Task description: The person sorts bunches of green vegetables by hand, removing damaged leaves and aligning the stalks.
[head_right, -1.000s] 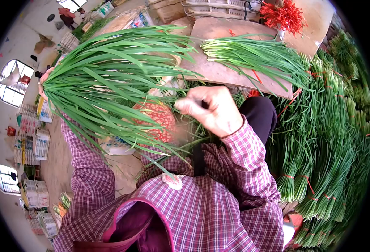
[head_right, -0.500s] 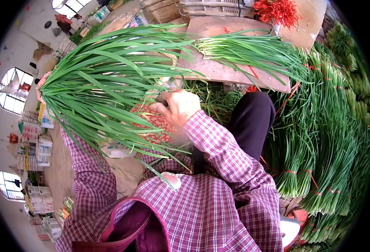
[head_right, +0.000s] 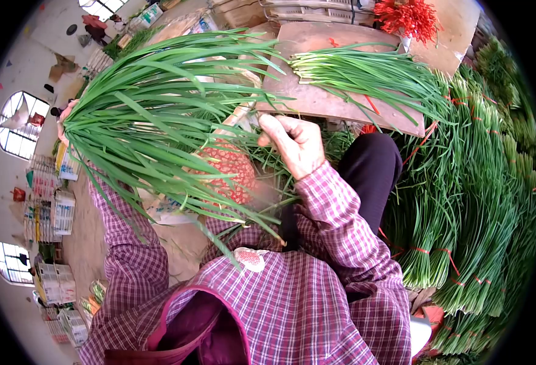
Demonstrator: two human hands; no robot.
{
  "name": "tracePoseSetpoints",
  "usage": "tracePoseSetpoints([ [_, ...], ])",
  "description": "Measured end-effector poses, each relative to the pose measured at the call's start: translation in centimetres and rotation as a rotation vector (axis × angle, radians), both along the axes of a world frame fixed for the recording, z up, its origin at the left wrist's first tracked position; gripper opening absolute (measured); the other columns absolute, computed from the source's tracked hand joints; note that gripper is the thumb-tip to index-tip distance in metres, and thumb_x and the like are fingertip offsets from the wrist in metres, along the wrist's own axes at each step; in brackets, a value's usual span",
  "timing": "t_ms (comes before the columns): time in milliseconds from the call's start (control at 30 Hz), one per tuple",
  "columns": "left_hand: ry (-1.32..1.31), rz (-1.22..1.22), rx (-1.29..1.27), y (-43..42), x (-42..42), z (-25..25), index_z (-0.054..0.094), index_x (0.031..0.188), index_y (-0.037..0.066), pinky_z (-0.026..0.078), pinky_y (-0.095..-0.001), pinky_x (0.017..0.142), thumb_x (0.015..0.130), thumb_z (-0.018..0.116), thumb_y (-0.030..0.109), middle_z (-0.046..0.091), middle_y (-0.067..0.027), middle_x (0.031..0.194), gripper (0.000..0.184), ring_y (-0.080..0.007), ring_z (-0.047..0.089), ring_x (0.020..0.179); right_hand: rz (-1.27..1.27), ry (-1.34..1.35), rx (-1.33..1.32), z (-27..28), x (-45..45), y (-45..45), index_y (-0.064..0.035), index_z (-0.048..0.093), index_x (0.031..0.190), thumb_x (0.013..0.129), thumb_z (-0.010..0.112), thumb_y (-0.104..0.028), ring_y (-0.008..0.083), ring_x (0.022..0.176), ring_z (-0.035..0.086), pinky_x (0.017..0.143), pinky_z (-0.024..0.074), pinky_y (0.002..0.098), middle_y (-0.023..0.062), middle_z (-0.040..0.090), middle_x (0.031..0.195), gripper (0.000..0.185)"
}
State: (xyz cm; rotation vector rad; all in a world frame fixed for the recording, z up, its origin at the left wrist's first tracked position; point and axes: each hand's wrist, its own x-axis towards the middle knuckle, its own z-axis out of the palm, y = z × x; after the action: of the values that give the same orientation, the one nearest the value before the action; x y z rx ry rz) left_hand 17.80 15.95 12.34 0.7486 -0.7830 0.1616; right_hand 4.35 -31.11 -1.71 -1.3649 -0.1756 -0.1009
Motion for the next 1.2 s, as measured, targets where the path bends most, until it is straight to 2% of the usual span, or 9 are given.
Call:
tracePoseSetpoints([
  [100, -0.034, 0.612, 0.217, -1.7, -0.6, -0.8, 0.063, 0.1, 0.0, 0.043, -0.054, 0.097, 0.093, 0.041, 0.029, 0.063, -0.0198, 0.107, 0.037, -0.0336, 0.058, 0.104, -0.098, -0.184, -0.233, -0.1, -0.1, -1.1, -0.0028, 0.069, 0.083, 0.087, 0.068, -0.025, 0.0047, 0.052, 0.041, 0.05, 0.0354, 0.0249, -0.0014, 0.052, 0.055, 0.022],
  [167, 0.183, 0.363, -0.009, -2.4, 0.0, -1.2, 0.062, 0.099, -0.001, 0.044, -0.0518, 0.096, 0.091, 0.042, 0.028, 0.063, -0.0207, 0.103, 0.036, -0.0323, 0.058, 0.104, -0.168, -0.257, -0.38, 1.9, -0.8, -1.5, -0.0056, 0.068, 0.101, 0.083, 0.069, -0.023, 0.0137, 0.061, 0.057, 0.06, 0.0455, 0.0288, 0.0068, 0.061, 0.067, 0.025],
  [200, 0.23, 0.654, 0.034, -4.1, -0.5, -1.7, 0.061, 0.097, -0.002, 0.044, -0.0496, 0.095, 0.089, 0.044, 0.031, 0.064, -0.0208, 0.101, 0.038, -0.0324, 0.058, 0.103, -0.176, -0.285, -0.438, 2.4, -0.7, -2.1, -0.0043, 0.068, 0.099, 0.084, 0.068, -0.024, 0.0151, 0.064, 0.059, 0.063, 0.0466, 0.0297, 0.0089, 0.063, 0.07, 0.024],
  [267, 0.289, 0.687, 0.049, -5.3, -0.6, -2.1, 0.061, 0.096, -0.002, 0.044, -0.049, 0.095, 0.087, 0.046, 0.031, 0.064, -0.0194, 0.1, 0.038, -0.0323, 0.058, 0.102, -0.198, -0.282, -0.43, 2.9, -0.6, -2.9, -0.0019, 0.07, 0.09, 0.087, 0.066, -0.026, 0.0162, 0.069, 0.063, 0.065, 0.0475, 0.0305, 0.0114, 0.066, 0.072, 0.025],
  [433, 0.434, 0.689, -0.017, -4.3, 0.5, -3.4, 0.058, 0.09, -0.001, 0.045, -0.0467, 0.095, 0.085, 0.052, 0.029, 0.063, -0.0151, 0.094, 0.031, -0.0311, 0.058, 0.1, -0.297, -0.298, -0.268, 4.6, -1.3, -3.8, -0.0018, 0.065, 0.078, 0.087, 0.068, -0.02, 0.0088, 0.062, 0.053, 0.06, 0.0424, 0.0252, 0.0052, 0.059, 0.065, 0.02],
  [600, 0.407, 0.703, 0.003, -4.1, 1.2, -3.9, 0.058, 0.089, -0.002, 0.046, -0.0441, 0.093, 0.086, 0.05, 0.031, 0.064, -0.0174, 0.094, 0.034, -0.0311, 0.06, 0.097, -0.234, -0.686, -0.594, 7.3, -2.7, -1.8, -0.0077, 0.066, 0.087, 0.079, 0.068, -0.013, 0.0242, 0.072, 0.063, 0.065, 0.0506, 0.0323, 0.0078, 0.065, 0.081, 0.009],
  [700, 0.334, 0.796, 0.084, -6.4, 0.3, -3.5, 0.059, 0.088, -0.002, 0.046, -0.0427, 0.093, 0.086, 0.049, 0.032, 0.065, -0.02, 0.095, 0.035, -0.0309, 0.061, 0.096, -0.204, -0.571, -0.852, 6.8, -2.8, 1.6, -0.0145, 0.066, 0.085, 0.08, 0.065, -0.02, 0.0253, 0.076, 0.063, 0.065, 0.0507, 0.0363, 0.0049, 0.058, 0.075, 0.007],
  [1100, 0.418, 0.658, -0.03, -5.8, 0.9, -3.2, 0.062, 0.099, -0.007, 0.046, -0.0398, 0.095, 0.088, 0.047, 0.032, 0.065, -0.0193, 0.104, 0.043, -0.0289, 0.06, 0.1, -0.113, -0.55, -0.789, 6.9, -2.0, 4.8, -0.0114, 0.063, 0.094, 0.081, 0.065, -0.019, 0.0304, 0.073, 0.063, 0.06, 0.0484, 0.042, 0.0094, 0.059, 0.077, 0.015],
  [1200, 0.327, 0.71, -0.046, -7.6, 0.0, -2.9, 0.057, 0.086, -0.001, 0.046, -0.0463, 0.093, 0.083, 0.055, 0.024, 0.062, -0.0159, 0.089, 0.025, -0.0335, 0.06, 0.094, -0.077, -0.529, -0.718, 6.6, -2.1, 4.8, -0.0103, 0.063, 0.096, 0.081, 0.063, -0.017, 0.0324, 0.072, 0.063, 0.061, 0.0492, 0.0431, 0.0118, 0.063, 0.081, 0.016],
])
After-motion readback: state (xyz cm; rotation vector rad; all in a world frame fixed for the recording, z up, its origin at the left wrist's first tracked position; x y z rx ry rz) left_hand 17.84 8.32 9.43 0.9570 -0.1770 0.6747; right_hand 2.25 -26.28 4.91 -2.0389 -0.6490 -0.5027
